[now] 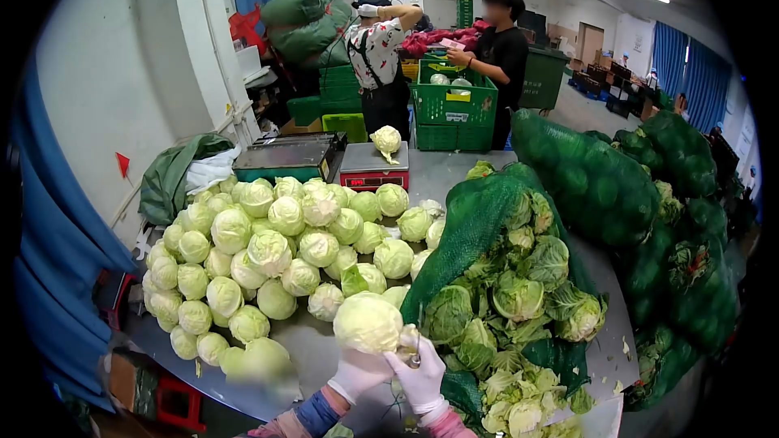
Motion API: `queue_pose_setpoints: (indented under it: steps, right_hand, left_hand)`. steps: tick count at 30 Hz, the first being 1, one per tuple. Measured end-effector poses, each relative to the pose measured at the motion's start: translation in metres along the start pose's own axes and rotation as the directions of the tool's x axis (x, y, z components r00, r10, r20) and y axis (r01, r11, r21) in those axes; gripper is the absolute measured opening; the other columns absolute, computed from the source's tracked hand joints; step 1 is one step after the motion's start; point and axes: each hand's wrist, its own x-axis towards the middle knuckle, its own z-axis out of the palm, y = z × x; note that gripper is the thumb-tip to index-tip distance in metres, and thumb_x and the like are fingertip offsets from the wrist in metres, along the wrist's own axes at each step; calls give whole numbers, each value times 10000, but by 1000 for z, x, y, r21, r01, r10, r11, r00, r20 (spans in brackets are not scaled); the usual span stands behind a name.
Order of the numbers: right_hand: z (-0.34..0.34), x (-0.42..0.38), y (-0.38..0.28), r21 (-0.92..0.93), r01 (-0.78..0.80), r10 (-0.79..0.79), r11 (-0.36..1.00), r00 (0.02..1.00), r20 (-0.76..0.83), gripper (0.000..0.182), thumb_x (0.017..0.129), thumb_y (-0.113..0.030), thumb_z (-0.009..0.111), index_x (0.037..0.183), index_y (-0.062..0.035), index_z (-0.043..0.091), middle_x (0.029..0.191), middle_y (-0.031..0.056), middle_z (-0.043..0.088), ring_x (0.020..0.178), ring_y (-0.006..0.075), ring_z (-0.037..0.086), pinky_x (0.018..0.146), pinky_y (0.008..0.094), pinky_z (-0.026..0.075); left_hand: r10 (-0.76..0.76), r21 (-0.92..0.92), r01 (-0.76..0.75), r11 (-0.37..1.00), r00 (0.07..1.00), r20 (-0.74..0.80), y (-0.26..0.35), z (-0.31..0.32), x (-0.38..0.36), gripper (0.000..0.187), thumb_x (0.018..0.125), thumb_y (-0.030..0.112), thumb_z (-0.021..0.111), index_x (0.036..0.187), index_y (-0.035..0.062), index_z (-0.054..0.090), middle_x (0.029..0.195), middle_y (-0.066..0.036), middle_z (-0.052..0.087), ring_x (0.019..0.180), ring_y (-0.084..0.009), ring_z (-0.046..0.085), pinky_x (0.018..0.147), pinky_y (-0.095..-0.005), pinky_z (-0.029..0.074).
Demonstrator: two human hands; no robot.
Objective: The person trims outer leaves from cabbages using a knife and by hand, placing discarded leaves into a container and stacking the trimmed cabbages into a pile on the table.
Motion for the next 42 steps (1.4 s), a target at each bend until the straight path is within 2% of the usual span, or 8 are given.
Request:
queue_pose_setpoints:
  steps: [2, 8, 17, 19, 22, 28, 36, 42]
  right_hand:
    - [-1, -9, 7, 24, -98, 97, 995, 994, 55, 324, 713, -87, 831, 967, -8, 646, 885, 83, 688, 754, 136, 651, 689, 254, 522]
    - [-44, -35, 32, -84, -231, 234, 969, 972, 31, 149, 778, -50, 758, 870, -2, 652, 782, 18, 679, 572, 61, 595, 561, 213, 493]
    - [-133, -82, 55, 649, -451, 686, 613, 711, -155, 310, 960, -244, 598, 1178, -25, 617, 879, 29, 667, 683, 100, 593, 644, 250, 511]
    - [-141, -95, 69, 234, -565, 608, 791, 769, -196, 556, 817, -6, 718, 1323, 42, 491, 962, 89, 675, 628, 111, 612, 577, 229, 513]
    - [-143, -102, 60, 180, -548, 576, 817, 792, -203, 716, 817, -20, 727, 1440, 25, 376, 1052, 109, 662, 670, 117, 638, 598, 252, 526]
    - [-169, -127, 58, -346, -586, 557, 733, 809, -189, 881, 747, -272, 813, 1451, 8, 364, 1227, 268, 606, 1023, 342, 650, 884, 346, 506]
    - [-240, -156, 60, -335, -690, 514, 642, 711, -479, 606, 788, -62, 682, 1355, 31, 490, 1299, 201, 578, 822, 207, 654, 771, 307, 535]
    - [-273, -203, 50, -434, -624, 436, 650, 774, -459, 472, 822, -28, 622, 1278, 52, 532, 1340, 214, 524, 1048, 288, 622, 909, 354, 504]
  left_hand:
    - [-202, -981, 167, 100, 969, 144, -12, -17, 9, 686, 948, 536, 314, 1460, 81, 354, 1510, -139, 374, 1397, -294, 341, 1152, -528, 248]
    - [-119, -978, -92, 187, 986, -116, 34, -138, 39, 774, 894, 708, 439, 1444, 166, 380, 1454, -96, 425, 1259, -277, 485, 1032, -468, 446]
    - [-217, -381, -227, 896, 525, -823, 31, -363, 95, 709, 891, 555, 587, 1479, 251, 335, 1470, -52, 353, 1322, -300, 365, 979, -544, 426]
    - [-2, 5, 13, 1000, 487, -874, -10, -415, 96, 720, 892, 541, 592, 1487, 235, 327, 1459, -51, 377, 1319, -298, 382, 1003, -545, 401]
    - [435, 826, 315, 468, 731, -525, -20, -429, 87, 690, 910, 502, 581, 1477, 184, 350, 1450, -57, 403, 1319, -281, 401, 1026, -527, 377]
    - [37, 94, 43, 995, 700, -714, 36, -281, 135, 539, 963, 363, 547, 1426, 114, 431, 1425, -90, 448, 1299, -245, 440, 1046, -419, 382]
    - [-84, 313, -6, 950, 959, 271, 28, 45, 128, 555, 883, 202, 697, 1373, 37, 495, 1383, -146, 530, 1256, -230, 518, 1070, -350, 399]
    - [85, 940, -249, 232, 968, 235, -34, 66, 146, 1132, 599, 445, 887, 1439, -51, 313, 1429, -316, 386, 1312, -412, 427, 1106, -419, 347]
